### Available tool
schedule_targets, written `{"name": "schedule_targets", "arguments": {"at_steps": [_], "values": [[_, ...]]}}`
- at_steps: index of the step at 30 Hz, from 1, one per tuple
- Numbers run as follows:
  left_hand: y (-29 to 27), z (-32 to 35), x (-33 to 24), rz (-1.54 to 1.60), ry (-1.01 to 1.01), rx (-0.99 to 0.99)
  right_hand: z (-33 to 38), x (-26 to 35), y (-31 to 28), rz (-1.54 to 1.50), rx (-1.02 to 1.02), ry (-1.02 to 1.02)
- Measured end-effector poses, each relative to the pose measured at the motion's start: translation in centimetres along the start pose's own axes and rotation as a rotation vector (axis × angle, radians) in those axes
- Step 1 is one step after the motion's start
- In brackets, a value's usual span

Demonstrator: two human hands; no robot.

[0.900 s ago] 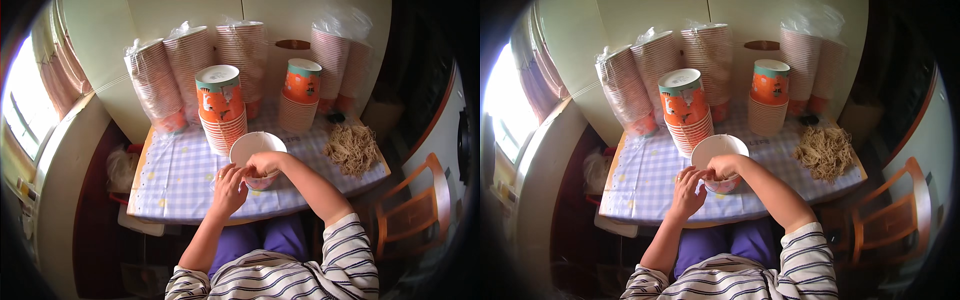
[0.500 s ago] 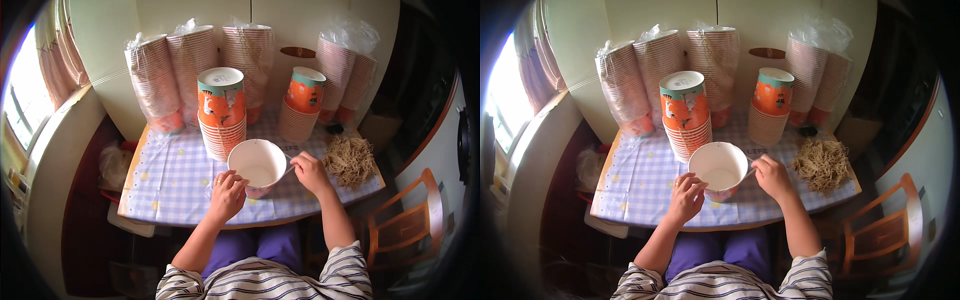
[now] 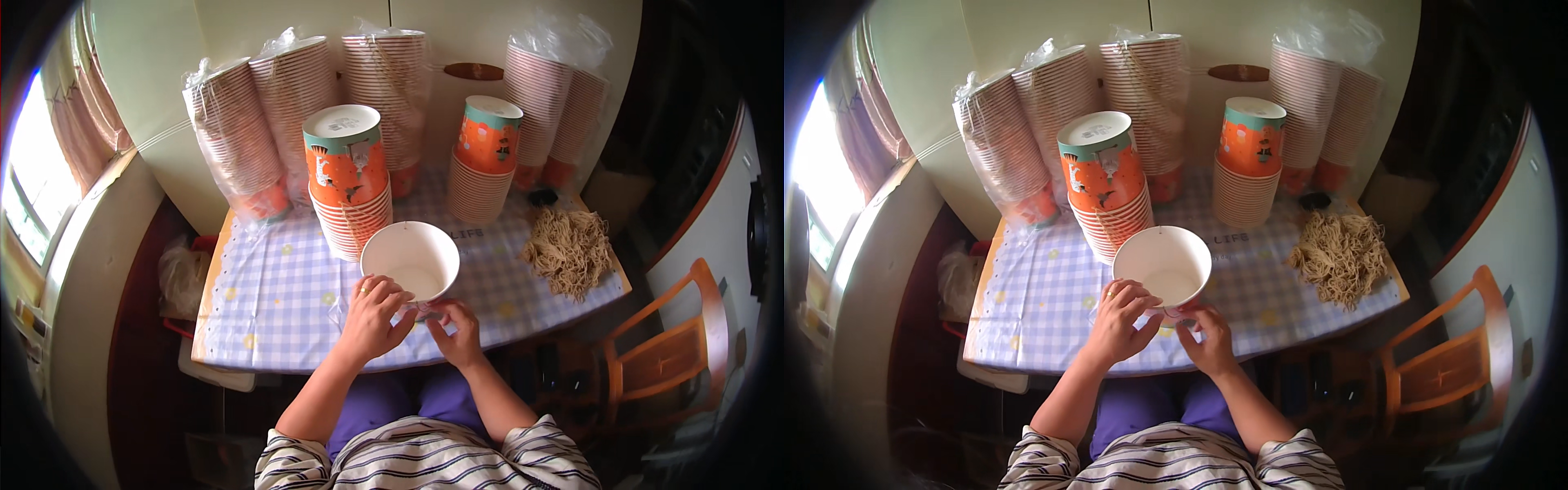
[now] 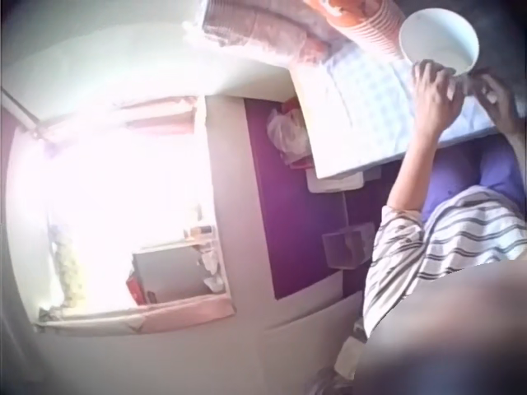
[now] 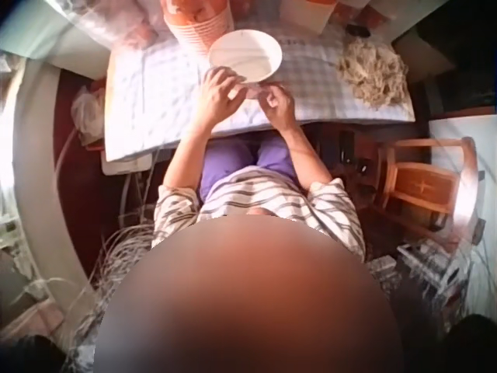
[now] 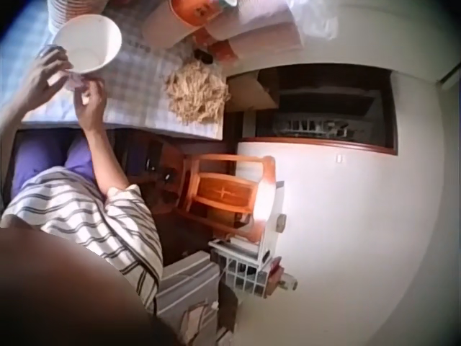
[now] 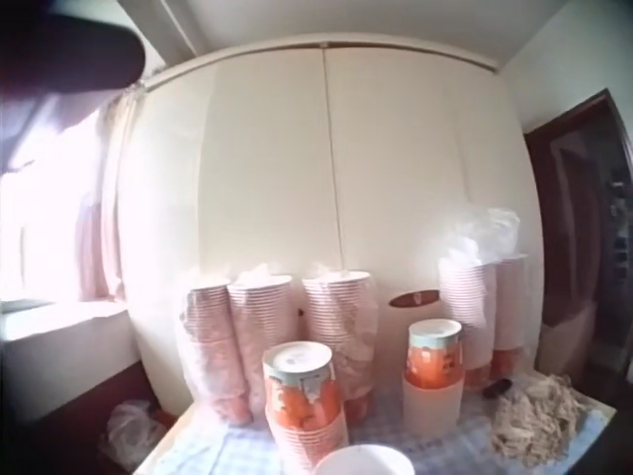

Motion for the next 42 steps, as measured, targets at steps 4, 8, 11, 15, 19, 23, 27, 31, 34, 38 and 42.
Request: {"name": "schedule_targets", "arguments": {"at_steps": [4,8,11,15,19,23,27,31,34,38,42], "values": [[0.8,0.0,0.1,-0.003,0.009,0.056,0.2,0.3,1.8,-0.102,-0.019,0.055],[1.3,0.3,0.4,0.013,-0.012,0.051,0.5,0.0,2.2,-0.066,-0.042,0.087],[1.5,0.4,0.3,0.013,-0.017,0.071,0.7,0.1,2.2,-0.034,-0.051,0.11],[1.9,0.3,0.8,0.001,-0.034,0.07,0.6,-0.2,2.6,-0.038,-0.064,0.161],[1.8,0.2,0.9,0.023,-0.059,0.092,0.5,0.0,2.5,-0.048,-0.068,0.196],[1.2,-0.2,0.6,0.012,-0.031,0.128,0.7,-0.3,2.7,-0.1,-0.083,0.209],[1.3,-0.7,-0.4,-0.01,0.056,0.117,1.0,-0.9,3.0,-0.097,-0.09,0.184],[1.7,-0.8,-0.6,-0.027,0.155,0.175,1.2,-1.5,3.4,-0.1,-0.095,0.172],[1.8,-0.9,-0.4,-0.019,0.208,0.188,1.1,-1.3,3.3,-0.12,-0.105,0.175],[1.7,-1.1,-0.3,-0.027,0.295,0.197,0.7,-0.3,2.8,-0.04,-0.065,0.181],[1.6,-1.2,-0.2,-0.016,0.312,0.197,0.5,0.1,2.7,-0.013,-0.066,0.171]]}}
Point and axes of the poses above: each hand's wrist, its own z-axis away from the middle knuckle, its own y-axis out of the palm, x = y × z, the point moved 4 cm from there along -z, towards the middle knuckle, and after that the axes turned 3 degrees about y, right-handed, at the moved point
